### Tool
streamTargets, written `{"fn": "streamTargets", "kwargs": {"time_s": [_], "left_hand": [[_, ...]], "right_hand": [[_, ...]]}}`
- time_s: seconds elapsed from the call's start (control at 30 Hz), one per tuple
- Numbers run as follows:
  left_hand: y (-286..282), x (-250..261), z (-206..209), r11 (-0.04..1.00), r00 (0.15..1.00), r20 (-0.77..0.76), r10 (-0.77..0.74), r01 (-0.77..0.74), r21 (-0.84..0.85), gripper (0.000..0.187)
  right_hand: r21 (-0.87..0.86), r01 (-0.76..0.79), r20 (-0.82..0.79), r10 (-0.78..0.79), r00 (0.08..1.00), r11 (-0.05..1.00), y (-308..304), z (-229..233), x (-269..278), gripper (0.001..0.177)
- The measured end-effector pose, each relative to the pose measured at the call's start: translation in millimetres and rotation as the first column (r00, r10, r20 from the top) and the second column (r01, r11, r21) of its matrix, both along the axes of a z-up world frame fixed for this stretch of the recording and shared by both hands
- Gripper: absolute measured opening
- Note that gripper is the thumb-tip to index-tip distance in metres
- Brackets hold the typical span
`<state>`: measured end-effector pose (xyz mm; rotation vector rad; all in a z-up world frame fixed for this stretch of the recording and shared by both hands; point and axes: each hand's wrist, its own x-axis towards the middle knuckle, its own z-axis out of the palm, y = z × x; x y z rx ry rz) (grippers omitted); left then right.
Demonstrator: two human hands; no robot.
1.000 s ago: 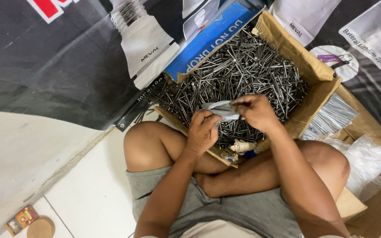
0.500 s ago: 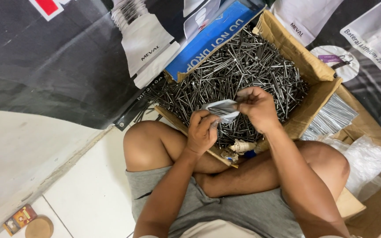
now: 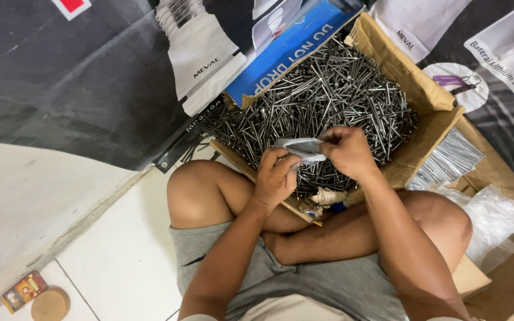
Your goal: The person sits cross-legged on the floor and repeatedly picks nails from a large cardboard box, placing them into a small plastic bag held in the other hand. The bag gradually fills as the person continues to transfer nails from the box.
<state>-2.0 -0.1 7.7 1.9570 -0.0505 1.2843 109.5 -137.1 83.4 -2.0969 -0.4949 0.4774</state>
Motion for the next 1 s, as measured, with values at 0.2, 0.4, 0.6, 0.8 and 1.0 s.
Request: {"fn": "streamTargets", "kwargs": {"time_s": [0.2, 0.4, 0.6, 0.8, 1.0], "left_hand": [[1.4, 1.0, -15.5, 1.0, 1.0, 0.005, 0.0, 0.0, 0.011, 0.009], [1.0, 1.4, -8.1, 1.0, 1.0, 0.001, 0.013, -0.013, -0.01, 0.01], [1.2, 3.4, -22.2, 1.0, 0.999, -0.028, 0.025, -0.025, -0.004, 0.011], [8.6, -1.1, 15.4, 0.999, 0.994, -0.106, -0.024, 0.021, -0.028, 0.012], [2.7, 6.2, -4.1, 1.0, 0.989, -0.147, -0.014, 0.018, 0.022, 0.013]], "right_hand": [[0.15, 0.043, -0.004, -0.043, 0.999, 0.988, 5.8, -11.3, 4.7, 0.022], [0.29, 0.034, -0.057, -0.019, 0.998, 0.957, 7.7, -5.5, 8.2, 0.024], [0.407, 0.029, -0.047, -0.01, 0.999, 0.913, -1.0, -14.8, 14.6, 0.02], [0.321, 0.02, 0.045, -0.036, 0.998, 0.947, -1.6, -3.9, 9.2, 0.022], [0.289, 0.004, 0.057, -0.022, 0.998, 0.957, -5.9, -10.6, 15.0, 0.021]]}}
